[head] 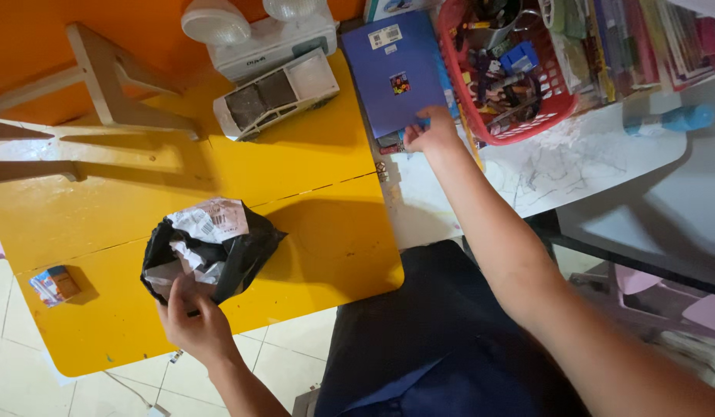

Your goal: The person walks to a yellow table and begins unpacking a black plastic shipping bag. They remove several items, including a blue folder, a gray notebook, a children's book, and a pink hair accessory, placing them on the table. The person then removes a white plastic bag from the shipping bag and crumples it.

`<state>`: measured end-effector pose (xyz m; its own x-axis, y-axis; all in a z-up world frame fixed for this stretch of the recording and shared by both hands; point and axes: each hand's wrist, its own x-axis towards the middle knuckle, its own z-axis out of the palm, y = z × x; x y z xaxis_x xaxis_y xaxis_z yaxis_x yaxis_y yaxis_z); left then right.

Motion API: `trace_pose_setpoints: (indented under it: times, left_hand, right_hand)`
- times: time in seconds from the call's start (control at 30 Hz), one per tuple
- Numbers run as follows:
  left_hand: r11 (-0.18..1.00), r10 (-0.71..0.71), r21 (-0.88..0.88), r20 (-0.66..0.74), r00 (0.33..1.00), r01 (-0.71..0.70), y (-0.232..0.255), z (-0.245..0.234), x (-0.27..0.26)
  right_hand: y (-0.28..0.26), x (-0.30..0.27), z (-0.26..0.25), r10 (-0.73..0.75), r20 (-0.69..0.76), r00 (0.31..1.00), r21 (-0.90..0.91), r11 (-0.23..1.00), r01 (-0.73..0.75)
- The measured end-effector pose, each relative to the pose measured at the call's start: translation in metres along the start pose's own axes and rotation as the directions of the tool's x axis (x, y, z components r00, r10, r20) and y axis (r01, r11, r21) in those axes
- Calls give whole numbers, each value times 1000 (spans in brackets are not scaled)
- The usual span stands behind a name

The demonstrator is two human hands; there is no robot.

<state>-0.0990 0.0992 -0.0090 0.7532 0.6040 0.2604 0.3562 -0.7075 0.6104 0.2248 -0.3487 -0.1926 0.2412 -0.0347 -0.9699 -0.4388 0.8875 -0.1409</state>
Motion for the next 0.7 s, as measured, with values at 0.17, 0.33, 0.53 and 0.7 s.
trace_pose_setpoints:
  times: [0.17, 0.33, 0.53, 0.7]
  left_hand:
    - [992, -106, -69, 6, 994, 106, -4, 9, 1]
    - [999, 16, -40, -11, 1000, -17, 6, 22, 2]
    - [990, 24, -137, 28, 999, -20, 46, 37, 13]
    - [986, 110, -130, 31, 993, -105, 63, 37, 23]
  right_hand:
    - [9, -11, -1, -64, 43, 997, -11, 998, 64]
    - [3, -21, 7, -23, 10, 1000, -82, 996, 24]
    - [9, -29, 16, -110, -12, 994, -148, 983, 107]
    - [14, -22, -2, -77, -2, 997, -66, 995, 77]
